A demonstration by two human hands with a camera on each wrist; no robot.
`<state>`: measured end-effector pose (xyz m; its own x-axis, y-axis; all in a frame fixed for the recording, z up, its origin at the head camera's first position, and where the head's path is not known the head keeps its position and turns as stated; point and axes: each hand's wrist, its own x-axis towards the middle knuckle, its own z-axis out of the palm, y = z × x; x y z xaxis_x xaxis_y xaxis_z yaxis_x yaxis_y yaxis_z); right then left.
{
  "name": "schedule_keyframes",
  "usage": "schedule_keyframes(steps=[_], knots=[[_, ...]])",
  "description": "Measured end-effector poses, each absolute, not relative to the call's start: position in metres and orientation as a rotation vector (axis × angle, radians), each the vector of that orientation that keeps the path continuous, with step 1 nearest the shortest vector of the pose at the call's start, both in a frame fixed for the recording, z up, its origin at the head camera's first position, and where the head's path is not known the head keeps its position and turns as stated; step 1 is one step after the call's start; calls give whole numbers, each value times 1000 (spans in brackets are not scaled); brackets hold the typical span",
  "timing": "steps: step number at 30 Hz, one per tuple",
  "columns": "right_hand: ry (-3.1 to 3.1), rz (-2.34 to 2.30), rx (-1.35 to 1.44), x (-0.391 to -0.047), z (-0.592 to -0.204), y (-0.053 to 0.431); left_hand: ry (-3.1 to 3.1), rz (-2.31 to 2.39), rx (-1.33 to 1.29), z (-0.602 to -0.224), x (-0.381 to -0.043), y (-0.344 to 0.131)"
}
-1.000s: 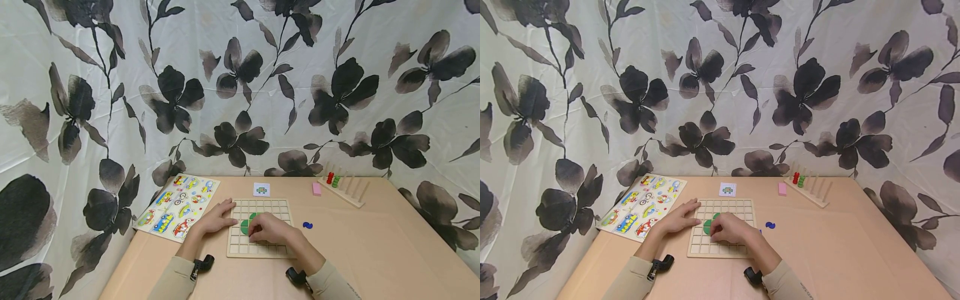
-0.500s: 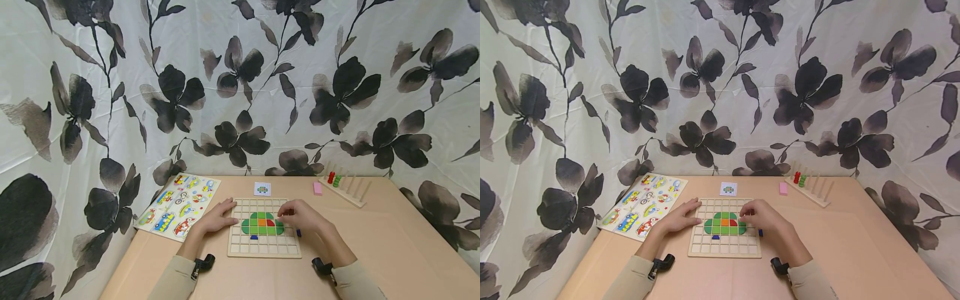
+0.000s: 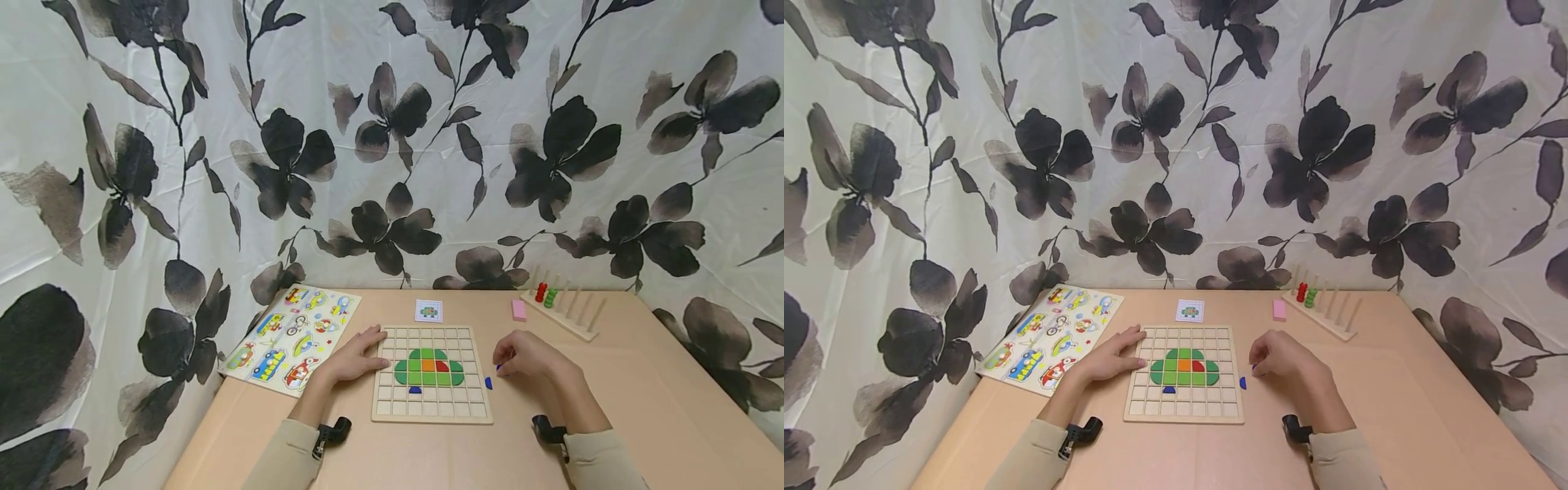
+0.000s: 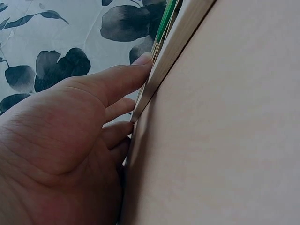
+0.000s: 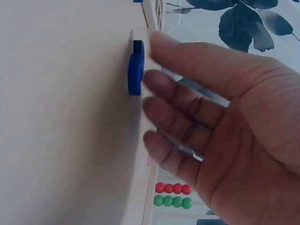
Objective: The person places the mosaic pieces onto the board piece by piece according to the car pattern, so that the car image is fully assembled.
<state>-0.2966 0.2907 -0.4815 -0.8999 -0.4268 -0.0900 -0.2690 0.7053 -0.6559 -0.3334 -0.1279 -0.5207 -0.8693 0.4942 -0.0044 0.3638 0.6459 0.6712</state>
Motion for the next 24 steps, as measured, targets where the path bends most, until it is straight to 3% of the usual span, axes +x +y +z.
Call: schedule_keyframes(steps=[24], knots=[[2769, -833, -578, -294, -487, 284, 2676, 1030, 722, -521, -333, -128]])
